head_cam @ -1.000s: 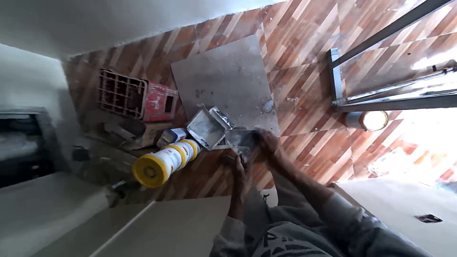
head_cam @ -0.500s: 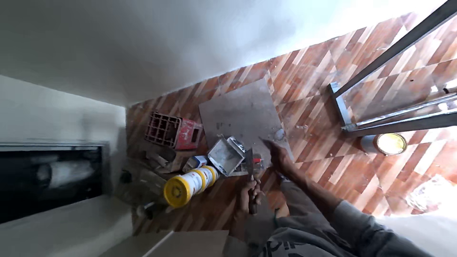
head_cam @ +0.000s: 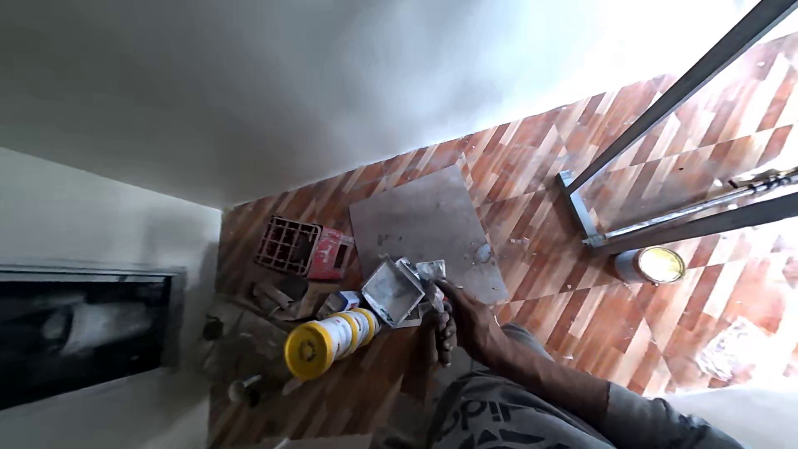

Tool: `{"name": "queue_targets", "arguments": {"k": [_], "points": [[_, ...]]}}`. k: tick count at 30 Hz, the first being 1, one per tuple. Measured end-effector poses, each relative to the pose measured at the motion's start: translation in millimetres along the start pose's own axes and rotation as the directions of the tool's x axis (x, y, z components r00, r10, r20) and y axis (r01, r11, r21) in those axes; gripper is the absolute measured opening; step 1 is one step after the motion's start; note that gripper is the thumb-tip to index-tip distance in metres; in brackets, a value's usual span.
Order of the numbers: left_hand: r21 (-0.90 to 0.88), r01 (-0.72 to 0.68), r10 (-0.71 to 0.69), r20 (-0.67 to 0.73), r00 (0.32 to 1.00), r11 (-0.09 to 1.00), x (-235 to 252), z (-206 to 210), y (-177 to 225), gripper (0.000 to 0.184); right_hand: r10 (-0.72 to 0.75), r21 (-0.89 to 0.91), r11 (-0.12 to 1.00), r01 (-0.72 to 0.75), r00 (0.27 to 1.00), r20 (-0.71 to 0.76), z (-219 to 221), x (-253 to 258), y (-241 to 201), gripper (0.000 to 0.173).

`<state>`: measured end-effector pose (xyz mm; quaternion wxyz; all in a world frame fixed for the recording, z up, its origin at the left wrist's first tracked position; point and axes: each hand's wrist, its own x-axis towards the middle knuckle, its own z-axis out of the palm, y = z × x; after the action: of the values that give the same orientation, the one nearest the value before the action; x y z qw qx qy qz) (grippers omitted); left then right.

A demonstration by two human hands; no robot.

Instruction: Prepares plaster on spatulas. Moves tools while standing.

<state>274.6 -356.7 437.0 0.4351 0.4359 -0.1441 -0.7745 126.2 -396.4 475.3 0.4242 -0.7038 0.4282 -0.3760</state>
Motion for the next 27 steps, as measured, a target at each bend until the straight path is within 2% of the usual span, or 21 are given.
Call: {"name": "queue_targets", "arguments": {"k": [1,2,3,5,6,8,9,11,13,14,17,18,20,21,22,23,24,26,27], "points": [[0.139,-0.046,0.065,-0.138,0.988,0.989,-4,10,2,0.023,-0.051,-0.021,0.998,0.052,0.999,0.017,3,0,-9,0.046],[0.29,-0.029,0.109,-0.265,0.958,0.957,-8,20,8,0.022,-0.111,-0.058,0.992,0.112,0.994,0.018,8,1,-15,0.044],[0.418,-0.003,0.149,-0.317,0.937,0.908,-16,28,16,0.02,-0.165,-0.104,0.981,0.166,0.986,0.024,13,3,-20,0.042],[0.558,-0.047,0.208,-0.229,0.951,0.828,-36,33,26,0.033,-0.221,-0.174,0.958,0.227,0.974,0.052,22,8,-25,0.04],[0.546,-0.063,0.212,-0.213,0.954,0.835,-38,27,23,0.033,-0.216,-0.188,0.956,0.224,0.974,0.064,25,14,-26,0.041],[0.39,0.059,0.08,-0.33,0.941,0.919,-34,26,22,0.022,-0.148,-0.159,0.975,0.156,0.987,0.059,26,30,-27,0.047],[0.331,0.077,0.047,-0.35,0.936,0.94,-32,21,18,0.025,-0.115,-0.147,0.982,0.12,0.992,0.047,28,34,-27,0.048],[0.39,0.024,0.123,-0.347,0.93,0.92,-36,7,7,0.024,-0.135,-0.105,0.984,0.141,0.989,0.068,34,25,-33,0.048],[0.538,-0.075,0.24,-0.245,0.939,0.84,-41,-18,-6,0.031,-0.183,-0.088,0.978,0.188,0.981,0.065,45,13,-40,0.043],[0.594,-0.077,0.256,-0.223,0.941,0.801,-44,-18,-5,0.036,-0.191,-0.101,0.975,0.196,0.98,0.057,49,13,-38,0.043],[0.547,0.085,0.199,-0.439,0.876,0.832,-43,12,14,0.028,-0.135,-0.129,0.981,0.144,0.988,0.075,55,19,-32,0.05],[0.539,0.069,0.208,-0.436,0.876,0.839,-49,17,21,0.027,-0.15,-0.116,0.981,0.158,0.986,0.079,57,16,-37,0.048],[0.451,-0.013,0.186,-0.342,0.921,0.892,-59,9,24,0.033,-0.158,-0.084,0.983,0.166,0.984,0.086,57,11,-46,0.045],[0.354,-0.067,0.189,-0.322,0.928,0.933,-55,0,15,0.028,-0.079,-0.054,0.995,0.084,0.994,0.082,51,14,-44,0.045],[0.238,-0.097,0.171,-0.314,0.934,0.966,-48,-4,9,0.018,0.061,-0.029,0.998,-0.059,0.996,0.064,40,25,-38,0.043],[0.133,-0.116,0.147,-0.25,0.957,0.984,-43,-13,6,0.015,0.217,-0.012,0.976,-0.217,0.975,0.04,23,40,-30,0.04],[0.101,-0.108,0.124,-0.177,0.976,0.989,-40,-21,7,0.014,0.328,0.012,0.945,-0.328,0.945,-0.011,3,58,-21,0.034],[0.098,-0.093,0.105,-0.133,0.986,0.991,-43,-28,8,0.017,0.435,0.176,0.894,-0.411,0.891,-0.13,-25,85,0,0.028],[0.101,-0.083,0.096,-0.127,0.987,0.991,-46,-29,5,0.017,0.507,0.328,0.833,-0.446,0.852,-0.129,-30,91,7,0.026]]}}
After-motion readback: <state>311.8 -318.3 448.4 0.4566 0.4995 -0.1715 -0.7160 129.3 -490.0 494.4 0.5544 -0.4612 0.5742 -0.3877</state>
